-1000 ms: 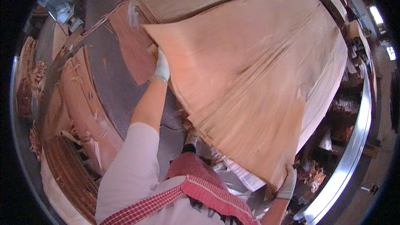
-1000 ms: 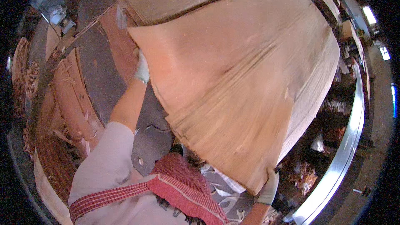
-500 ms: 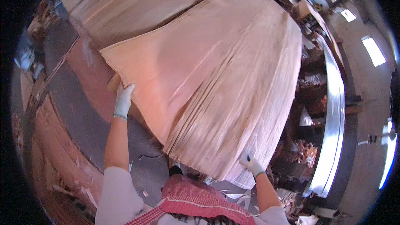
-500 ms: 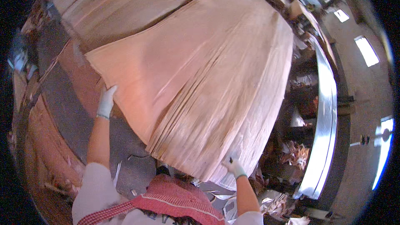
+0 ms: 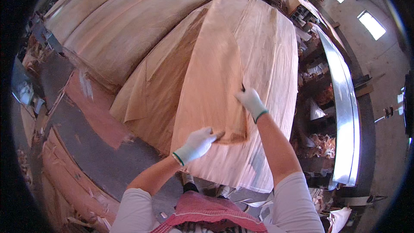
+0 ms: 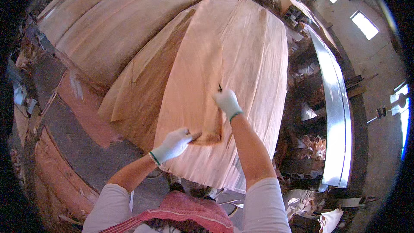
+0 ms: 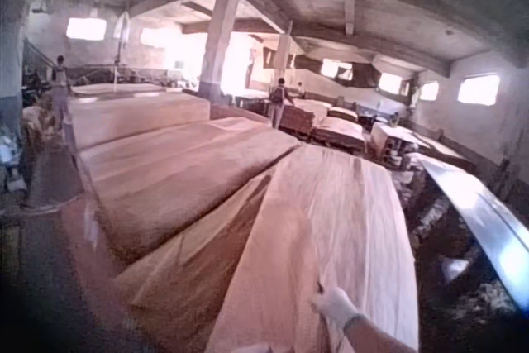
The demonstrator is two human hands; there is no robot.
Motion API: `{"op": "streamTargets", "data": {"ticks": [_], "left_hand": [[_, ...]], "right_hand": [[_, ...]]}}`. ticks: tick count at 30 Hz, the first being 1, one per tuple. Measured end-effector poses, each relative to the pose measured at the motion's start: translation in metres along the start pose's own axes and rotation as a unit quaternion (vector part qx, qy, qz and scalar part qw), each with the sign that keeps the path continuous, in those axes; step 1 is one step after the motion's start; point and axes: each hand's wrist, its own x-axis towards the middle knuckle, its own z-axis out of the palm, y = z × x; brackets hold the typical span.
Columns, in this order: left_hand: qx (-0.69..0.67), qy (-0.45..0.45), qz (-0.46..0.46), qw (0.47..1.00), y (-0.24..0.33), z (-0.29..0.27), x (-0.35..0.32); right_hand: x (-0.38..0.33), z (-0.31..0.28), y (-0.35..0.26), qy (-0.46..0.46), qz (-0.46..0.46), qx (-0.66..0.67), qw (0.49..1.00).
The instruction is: The person sorts large veneer sheets by picking them up from a pile, inspecting both sides, and placing them onto different stacks or onto a long wooden rod for organization.
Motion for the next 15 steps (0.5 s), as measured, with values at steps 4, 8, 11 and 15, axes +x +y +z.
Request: {"op": "streamTargets", "data": {"ticks": [4,8,11,15], "left_hand": [[0.101,-0.104,0.056,0.988,-0.003,0.021,-0.047],[0.091,-0.154,0.087,0.980,-0.024,0.039,-0.097],[0.069,-0.184,0.102,0.975,-0.039,0.037,-0.128],[0.128,-0.149,-0.007,0.981,-0.085,0.049,-0.121]], "right_hand": [[-0.078,0.070,0.083,0.084,0.019,0.122,0.989],[-0.147,0.161,0.125,0.154,0.176,0.271,0.934],[-0.177,0.200,0.113,0.153,0.169,0.293,0.929],[-0.185,0.226,0.149,0.092,0.249,0.240,0.934]]}}
